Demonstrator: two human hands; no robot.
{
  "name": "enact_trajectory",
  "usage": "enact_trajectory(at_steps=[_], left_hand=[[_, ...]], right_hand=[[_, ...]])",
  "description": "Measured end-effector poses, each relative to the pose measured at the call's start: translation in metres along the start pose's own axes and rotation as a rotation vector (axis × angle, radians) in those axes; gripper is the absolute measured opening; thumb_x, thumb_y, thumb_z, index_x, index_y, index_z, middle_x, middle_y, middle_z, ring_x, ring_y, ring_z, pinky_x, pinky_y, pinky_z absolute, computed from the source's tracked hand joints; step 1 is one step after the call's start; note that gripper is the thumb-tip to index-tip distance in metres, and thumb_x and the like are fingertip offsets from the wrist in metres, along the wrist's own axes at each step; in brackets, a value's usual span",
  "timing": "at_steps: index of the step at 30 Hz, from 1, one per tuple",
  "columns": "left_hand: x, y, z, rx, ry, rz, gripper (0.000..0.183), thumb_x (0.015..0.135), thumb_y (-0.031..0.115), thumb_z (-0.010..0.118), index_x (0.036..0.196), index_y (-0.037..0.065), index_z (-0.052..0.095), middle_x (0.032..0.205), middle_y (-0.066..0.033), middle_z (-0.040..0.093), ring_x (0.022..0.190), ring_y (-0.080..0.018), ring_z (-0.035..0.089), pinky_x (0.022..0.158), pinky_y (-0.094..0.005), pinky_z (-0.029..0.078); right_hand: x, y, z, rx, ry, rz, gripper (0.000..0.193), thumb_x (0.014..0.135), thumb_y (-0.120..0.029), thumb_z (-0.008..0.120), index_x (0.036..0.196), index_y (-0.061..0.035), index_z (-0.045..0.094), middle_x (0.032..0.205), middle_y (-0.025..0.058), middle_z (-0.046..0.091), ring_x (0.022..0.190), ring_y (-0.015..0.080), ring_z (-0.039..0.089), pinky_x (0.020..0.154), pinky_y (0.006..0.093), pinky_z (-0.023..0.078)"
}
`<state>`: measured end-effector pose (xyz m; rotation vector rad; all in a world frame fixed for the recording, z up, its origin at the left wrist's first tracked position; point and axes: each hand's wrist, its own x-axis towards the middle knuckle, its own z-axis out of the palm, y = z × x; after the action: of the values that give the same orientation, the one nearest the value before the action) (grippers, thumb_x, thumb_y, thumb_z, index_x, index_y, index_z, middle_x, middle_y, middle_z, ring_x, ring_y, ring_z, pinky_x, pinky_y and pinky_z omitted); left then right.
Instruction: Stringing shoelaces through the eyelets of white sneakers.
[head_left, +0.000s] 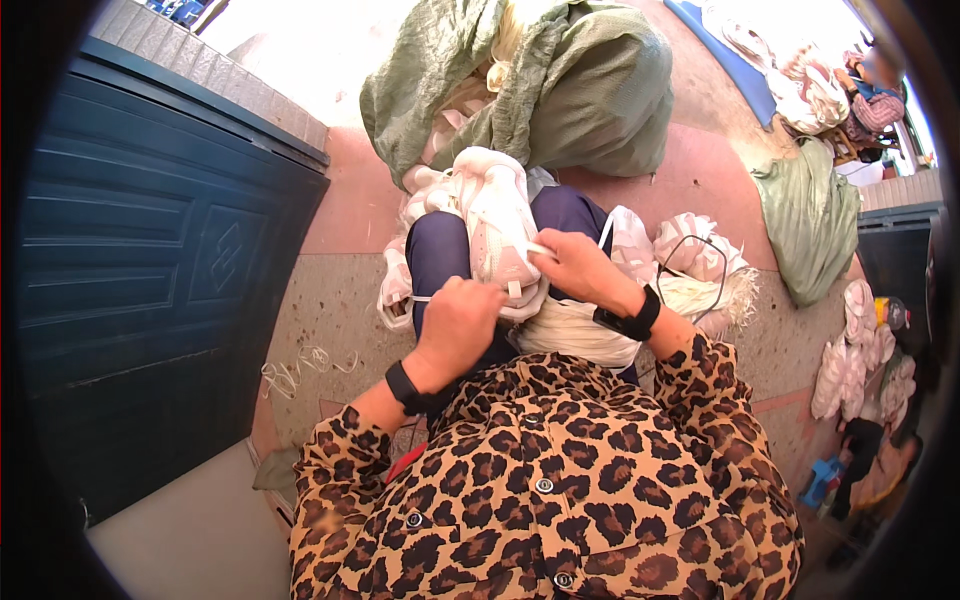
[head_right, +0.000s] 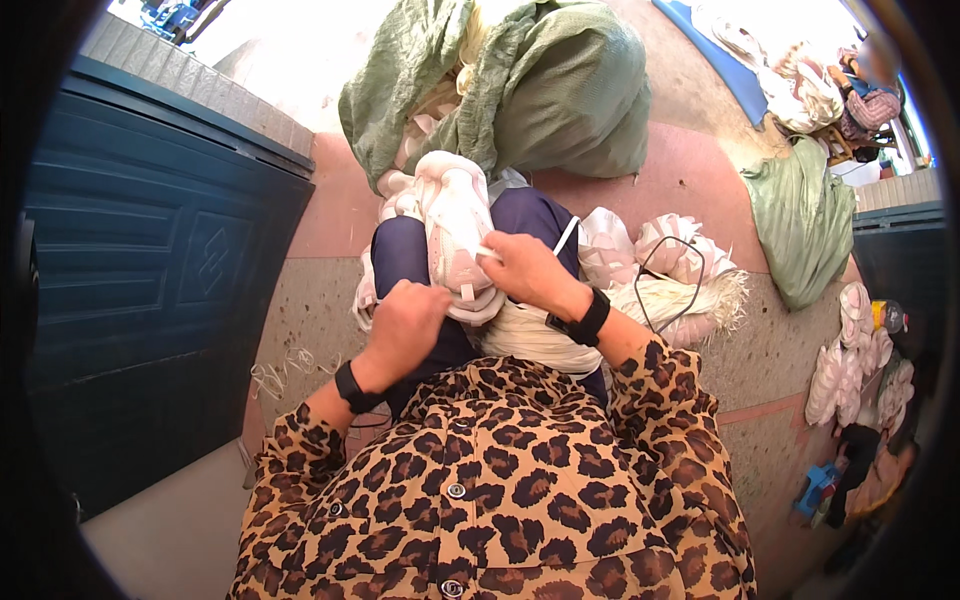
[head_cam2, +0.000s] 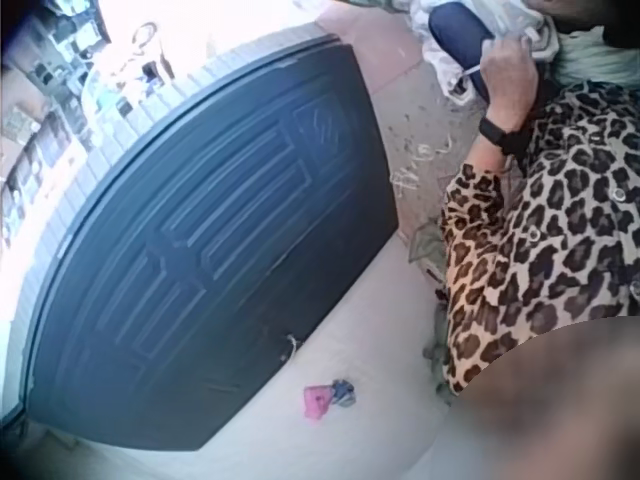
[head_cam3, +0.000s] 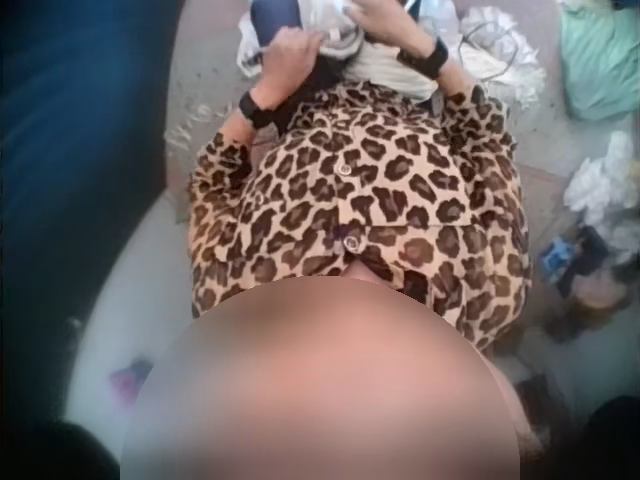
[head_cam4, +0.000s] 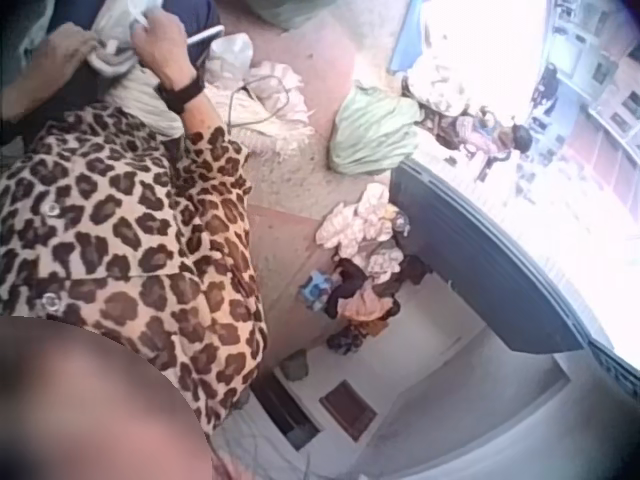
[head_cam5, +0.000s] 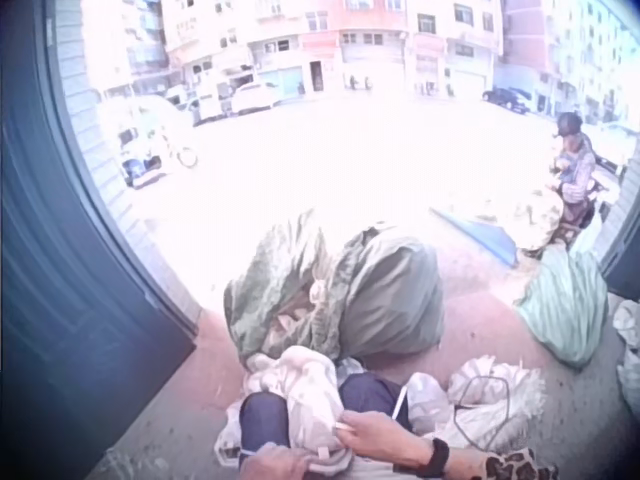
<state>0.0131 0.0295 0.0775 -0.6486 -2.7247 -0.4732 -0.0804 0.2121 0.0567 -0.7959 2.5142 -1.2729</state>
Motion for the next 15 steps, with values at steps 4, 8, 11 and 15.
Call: enact_trajectory(at_steps=[4,8,11,15], left_hand=[[0.022,-0.013,0.004,-1.067,-0.250,-0.829,0.024,0.085,0.023,0.053,0.070,0.004,0.055,0.055,0.0005,0.044,0.047,-0.0092,0.038,0.045,-0.0247,0.034],[0.034,-0.004,0.015,-1.233,-0.211,-0.785,0.025,0.085,0.020,0.055,0.070,0.000,0.055,0.057,0.0043,0.047,0.049,-0.0051,0.041,0.044,-0.0226,0.034],[0.041,-0.002,0.013,-0.810,-0.168,-0.544,0.025,0.084,0.019,0.056,0.070,-0.003,0.057,0.059,0.0031,0.051,0.052,-0.0058,0.045,0.046,-0.0225,0.036],[0.052,0.004,0.006,-0.705,-0.281,-0.515,0.023,0.083,0.018,0.057,0.075,-0.004,0.059,0.061,0.0007,0.053,0.054,-0.0068,0.048,0.050,-0.0229,0.039]], right_hand=[[-0.024,-0.017,0.015,-0.037,-0.054,-0.169,0.017,0.078,-0.021,0.053,0.082,-0.0046,0.054,0.068,0.0197,0.057,0.068,0.0378,0.057,0.060,0.0448,0.045],[-0.030,-0.023,0.019,0.084,-0.186,-0.101,0.023,0.081,-0.025,0.049,0.088,-0.0031,0.055,0.073,0.0210,0.058,0.068,0.0355,0.057,0.062,0.0420,0.046],[-0.017,-0.015,0.013,0.645,-0.207,0.196,0.034,0.085,-0.032,0.046,0.094,-0.0006,0.055,0.079,0.0151,0.061,0.071,0.0260,0.059,0.067,0.0355,0.046],[0.012,-0.016,0.001,1.131,-0.114,0.419,0.033,0.087,-0.029,0.051,0.093,0.0030,0.057,0.077,0.0049,0.058,0.069,0.0109,0.052,0.066,0.0244,0.042]])
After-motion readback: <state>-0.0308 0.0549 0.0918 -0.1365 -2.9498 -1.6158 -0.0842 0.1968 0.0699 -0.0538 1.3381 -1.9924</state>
